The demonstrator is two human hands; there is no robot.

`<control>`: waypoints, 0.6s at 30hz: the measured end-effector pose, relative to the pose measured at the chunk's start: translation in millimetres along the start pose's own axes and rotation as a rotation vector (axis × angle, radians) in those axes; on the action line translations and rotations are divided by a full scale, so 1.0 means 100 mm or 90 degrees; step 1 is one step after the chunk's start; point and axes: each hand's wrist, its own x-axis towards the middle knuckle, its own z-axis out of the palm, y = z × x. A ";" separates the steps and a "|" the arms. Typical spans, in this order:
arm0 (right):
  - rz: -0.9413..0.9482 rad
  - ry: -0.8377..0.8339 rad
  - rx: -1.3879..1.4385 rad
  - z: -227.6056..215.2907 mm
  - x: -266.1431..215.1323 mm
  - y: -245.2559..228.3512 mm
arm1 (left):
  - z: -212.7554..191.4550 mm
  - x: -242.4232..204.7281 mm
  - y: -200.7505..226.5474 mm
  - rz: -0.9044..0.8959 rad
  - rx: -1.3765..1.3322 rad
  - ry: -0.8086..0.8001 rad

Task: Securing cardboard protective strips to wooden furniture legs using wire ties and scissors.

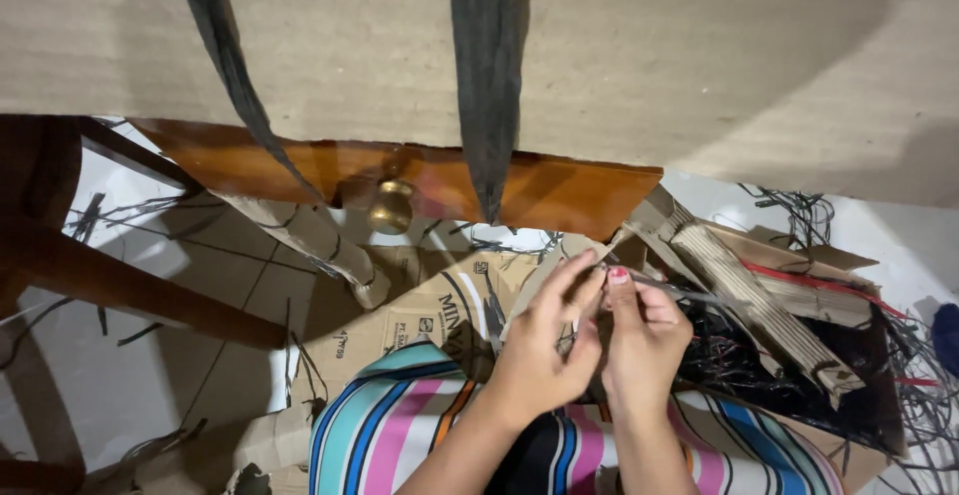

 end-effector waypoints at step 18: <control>-0.100 -0.117 -0.047 0.03 -0.10 -0.15 | -0.11 -0.01 -0.28 0.006 0.139 0.247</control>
